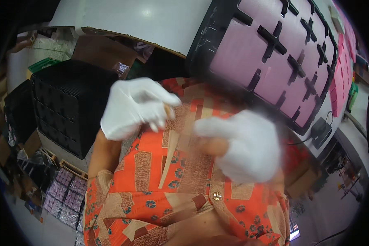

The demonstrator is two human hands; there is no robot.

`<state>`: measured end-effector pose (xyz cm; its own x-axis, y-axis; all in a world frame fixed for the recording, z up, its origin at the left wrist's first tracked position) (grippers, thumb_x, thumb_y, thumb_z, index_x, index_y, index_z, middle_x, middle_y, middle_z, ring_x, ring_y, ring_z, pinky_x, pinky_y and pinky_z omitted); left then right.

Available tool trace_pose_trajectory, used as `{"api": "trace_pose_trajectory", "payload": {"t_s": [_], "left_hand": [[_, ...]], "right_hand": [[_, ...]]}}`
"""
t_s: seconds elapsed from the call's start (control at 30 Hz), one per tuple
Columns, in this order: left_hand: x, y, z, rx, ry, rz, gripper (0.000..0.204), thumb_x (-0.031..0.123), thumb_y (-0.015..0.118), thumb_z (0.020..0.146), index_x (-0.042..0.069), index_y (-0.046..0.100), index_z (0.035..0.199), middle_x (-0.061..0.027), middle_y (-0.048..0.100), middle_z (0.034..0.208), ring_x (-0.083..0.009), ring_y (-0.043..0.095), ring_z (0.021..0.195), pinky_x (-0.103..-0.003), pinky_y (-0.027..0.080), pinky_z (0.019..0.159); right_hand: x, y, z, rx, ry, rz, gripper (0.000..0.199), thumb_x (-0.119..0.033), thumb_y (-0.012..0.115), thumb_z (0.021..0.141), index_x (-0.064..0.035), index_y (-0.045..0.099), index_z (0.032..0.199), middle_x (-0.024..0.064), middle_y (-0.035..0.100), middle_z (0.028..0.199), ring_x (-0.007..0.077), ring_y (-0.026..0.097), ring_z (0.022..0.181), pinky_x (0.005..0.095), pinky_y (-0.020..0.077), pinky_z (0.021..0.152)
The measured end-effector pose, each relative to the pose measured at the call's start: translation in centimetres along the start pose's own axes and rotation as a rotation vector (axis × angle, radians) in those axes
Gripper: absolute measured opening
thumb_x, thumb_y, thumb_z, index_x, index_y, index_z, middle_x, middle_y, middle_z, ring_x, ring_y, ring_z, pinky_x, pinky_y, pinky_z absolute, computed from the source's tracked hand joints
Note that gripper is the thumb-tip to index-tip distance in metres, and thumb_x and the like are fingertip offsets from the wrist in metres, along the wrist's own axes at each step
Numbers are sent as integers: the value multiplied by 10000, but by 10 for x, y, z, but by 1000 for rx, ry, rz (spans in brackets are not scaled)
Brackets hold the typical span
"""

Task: Assembling plastic trays by applying adhesive pads and inserting foam liners.

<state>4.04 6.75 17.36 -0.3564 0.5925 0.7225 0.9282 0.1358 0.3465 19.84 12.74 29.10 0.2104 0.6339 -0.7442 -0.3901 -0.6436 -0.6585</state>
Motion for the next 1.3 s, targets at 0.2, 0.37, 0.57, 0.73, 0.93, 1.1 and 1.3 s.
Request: {"api": "trace_pose_trajectory", "payload": {"t_s": [0.2, 0.37, 0.57, 0.73, 0.93, 1.1, 1.3], "left_hand": [[-28, -117, 53, 824, -10, 1992, 811, 203, 841, 646, 131, 455, 1355, -93, 372, 1403, -329, 398, 1316, -502, 495, 886], [13, -120, 24, 825, 67, 1272, 262, 220, 673, 862, 142, 737, 1104, -136, 714, 847, -306, 699, 820, -389, 541, 824], [116, -28, -11, 892, 664, 1715, 310, 117, 777, 765, 57, 713, 1063, -106, 671, 1001, -281, 625, 983, -372, 496, 888], [129, 20, -14, 810, 917, 1296, 244, 6, 769, 769, 55, 739, 1005, -64, 628, 814, -214, 590, 750, -316, 491, 726], [158, 104, 27, 252, 1074, 1603, 652, 478, 702, 741, 74, 639, 1250, -85, 621, 1214, -344, 534, 1178, -564, 306, 1068], [155, 111, 74, 106, 970, 1697, 830, 506, 712, 728, 65, 501, 1399, -106, 496, 1443, -327, 347, 1413, -651, 186, 1112], [156, 130, 65, -37, 770, 1864, 914, 505, 787, 649, 28, 506, 1376, -139, 479, 1448, -330, 369, 1402, -650, 166, 1128]], "right_hand": [[53, -49, -3, 304, 123, -690, 559, -471, 465, 977, -5, 647, 1225, 193, 503, 1405, 401, 447, 1318, 476, 363, 1077], [99, -44, -13, 138, 138, -793, 870, -739, 187, 954, -75, 620, 1314, 201, 447, 1466, 423, 369, 1382, 547, 228, 1142], [97, -59, -9, 146, 252, -768, 848, -767, 197, 932, -153, 584, 1370, 181, 425, 1489, 456, 315, 1414, 615, 197, 1134], [88, -38, -11, 3, 190, -717, 792, -770, 236, 926, -207, 588, 1357, 196, 431, 1479, 461, 307, 1419, 680, 179, 1112], [56, -38, 4, -42, 169, -581, 723, -727, 272, 951, -216, 645, 1300, 203, 435, 1475, 469, 298, 1422, 687, 121, 1126], [52, -51, 4, 149, 98, -465, 683, -650, 331, 973, -57, 658, 1063, 150, 531, 1371, 413, 418, 1359, 698, 100, 1125], [75, -100, -27, 324, 299, -688, 755, -680, 308, 964, -44, 604, 1241, 142, 538, 1372, 384, 440, 1354, 670, 128, 1133]]}}
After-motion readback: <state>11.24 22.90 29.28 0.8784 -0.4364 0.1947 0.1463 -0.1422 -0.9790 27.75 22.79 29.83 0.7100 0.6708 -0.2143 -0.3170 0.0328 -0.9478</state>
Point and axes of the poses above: each hand's wrist, its own z-axis towards the middle knuckle, its own y-axis out of the palm, x = y × z, the point moved 8 cm from there along z, towards the middle knuckle
